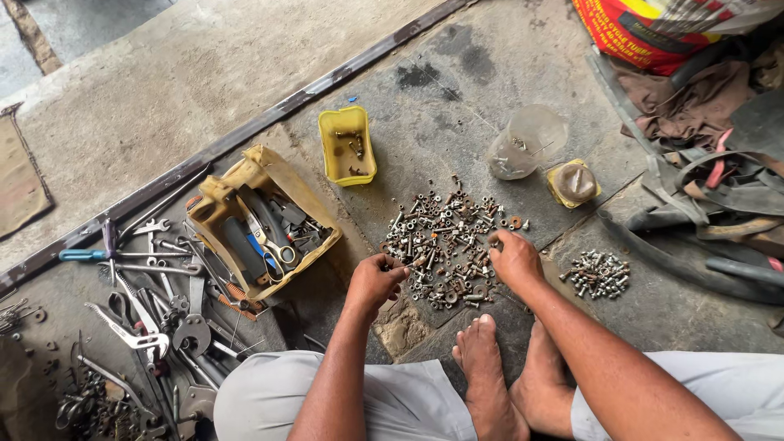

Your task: The person sorts various small metal hardware items including nuts and bolts on the ground by hand and using a pair of pliers.

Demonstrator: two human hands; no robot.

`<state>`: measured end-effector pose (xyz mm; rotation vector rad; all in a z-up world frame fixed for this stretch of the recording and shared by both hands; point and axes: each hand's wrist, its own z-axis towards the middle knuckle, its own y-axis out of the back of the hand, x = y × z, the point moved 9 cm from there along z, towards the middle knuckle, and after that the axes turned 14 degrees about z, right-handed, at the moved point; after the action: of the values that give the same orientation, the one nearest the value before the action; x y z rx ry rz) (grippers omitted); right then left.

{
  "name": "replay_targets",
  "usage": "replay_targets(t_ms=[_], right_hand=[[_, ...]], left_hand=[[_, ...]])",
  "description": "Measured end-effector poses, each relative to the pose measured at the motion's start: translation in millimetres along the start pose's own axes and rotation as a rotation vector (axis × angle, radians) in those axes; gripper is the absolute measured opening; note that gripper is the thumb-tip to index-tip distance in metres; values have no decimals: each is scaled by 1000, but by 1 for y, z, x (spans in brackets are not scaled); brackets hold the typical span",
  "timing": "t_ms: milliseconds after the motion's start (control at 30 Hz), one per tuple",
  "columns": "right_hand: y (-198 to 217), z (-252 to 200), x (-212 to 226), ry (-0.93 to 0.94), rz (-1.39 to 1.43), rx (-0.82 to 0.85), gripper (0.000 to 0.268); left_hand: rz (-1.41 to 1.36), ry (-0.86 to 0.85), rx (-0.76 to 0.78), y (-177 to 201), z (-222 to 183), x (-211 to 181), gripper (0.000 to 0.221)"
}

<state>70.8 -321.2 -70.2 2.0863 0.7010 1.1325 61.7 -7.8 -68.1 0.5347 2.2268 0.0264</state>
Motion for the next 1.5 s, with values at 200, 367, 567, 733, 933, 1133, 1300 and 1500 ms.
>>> replay_targets(t_ms=[200, 367, 567, 733, 933, 1133, 1300, 1500], right_hand=[[-23, -11, 51, 345, -113, 65, 25], [-39, -18, 70, 350, -146, 152, 27], [-44, -22, 74, 452, -122, 98, 26], [-74, -37, 83, 411, -194, 355, 34], [-61, -50, 75, 471, -196, 285, 37], [-43, -54, 46, 508, -270, 298, 36], [-2, -31, 20, 301, -8, 61, 26], [-21, -42, -1, 420, -100, 215, 34]], left_hand=[[15, 51, -14, 3, -2, -2, 23], [-40, 42, -29, 2, 8, 11, 20], [-51, 44, -63, 3, 15, 17, 13], [-73, 47, -70, 4, 12, 15, 13], [-56, 73, -68, 8, 3, 8, 17], [-83, 43, -78, 8, 3, 3, 19], [-83, 21, -71, 6, 3, 1, 15], [-77, 15, -55, 2, 3, 2, 16]])
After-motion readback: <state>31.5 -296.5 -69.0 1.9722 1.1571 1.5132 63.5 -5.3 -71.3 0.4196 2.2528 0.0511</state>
